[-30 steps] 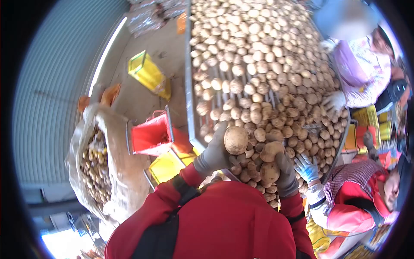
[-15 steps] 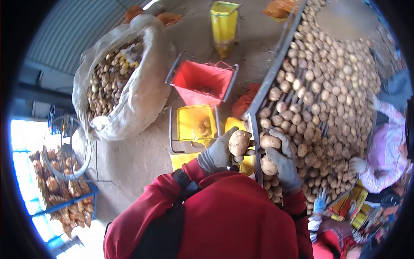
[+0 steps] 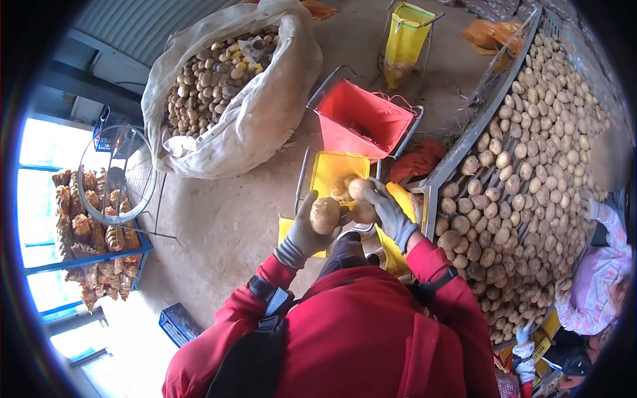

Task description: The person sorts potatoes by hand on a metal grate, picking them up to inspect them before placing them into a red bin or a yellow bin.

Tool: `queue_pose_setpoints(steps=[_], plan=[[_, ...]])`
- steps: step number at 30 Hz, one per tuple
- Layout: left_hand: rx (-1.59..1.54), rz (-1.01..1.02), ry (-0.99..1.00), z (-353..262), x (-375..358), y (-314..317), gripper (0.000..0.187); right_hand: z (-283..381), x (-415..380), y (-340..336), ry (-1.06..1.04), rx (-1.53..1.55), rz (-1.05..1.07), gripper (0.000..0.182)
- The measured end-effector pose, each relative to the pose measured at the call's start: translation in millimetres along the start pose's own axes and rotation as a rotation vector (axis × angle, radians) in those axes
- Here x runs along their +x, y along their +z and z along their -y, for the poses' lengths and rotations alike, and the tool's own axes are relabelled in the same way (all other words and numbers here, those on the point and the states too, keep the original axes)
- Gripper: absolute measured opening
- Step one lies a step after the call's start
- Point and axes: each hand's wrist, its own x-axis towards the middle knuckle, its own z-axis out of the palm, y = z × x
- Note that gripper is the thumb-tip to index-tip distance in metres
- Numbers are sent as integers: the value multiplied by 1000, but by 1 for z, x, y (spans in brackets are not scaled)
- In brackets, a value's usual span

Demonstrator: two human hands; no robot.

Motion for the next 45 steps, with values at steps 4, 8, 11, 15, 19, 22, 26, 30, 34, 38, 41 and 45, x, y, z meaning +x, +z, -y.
queue_pose_setpoints(steps=[4, 8, 11, 15, 19, 22, 26, 30, 34, 38, 41, 45], plan=[[-15, 109, 26, -14, 4, 15, 81, 49, -11, -5, 69, 84, 69, 63], [316, 163, 156, -35, 23, 60, 90, 88, -63, -2, 130, 45, 150, 102], [615, 209, 240, -50, 44, 90, 69, 105, -92, -15, 42, -303, -113, 92], [172, 53, -181, -71, 65, 133, 51, 101, -140, -26, 83, -490, -449, 90], [604, 193, 332, -90, 54, 181, 38, 108, -176, -27, 60, -597, -678, 89], [646, 227, 524, -75, 68, 199, 24, 100, -192, -26, 12, -682, -799, 90], [768, 138, 265, -42, 98, 201, 20, 109, -208, -24, 67, -510, -921, 87], [523, 186, 190, -30, 108, 203, 22, 110, -220, -30, 14, -637, -1000, 86], [656, 308, 478, -68, 98, 233, 22, 120, -221, -38, 110, -325, -947, 83], [928, 328, 214, -14, 158, 191, 32, 125, -224, -51, 200, 707, -636, 62], [296, 634, -35, -31, 111, 185, 58, 100, -219, -55, 309, 829, -673, 45], [841, 625, 122, -40, 92, 184, 67, 86, -212, -55, 564, 553, -594, 41]])
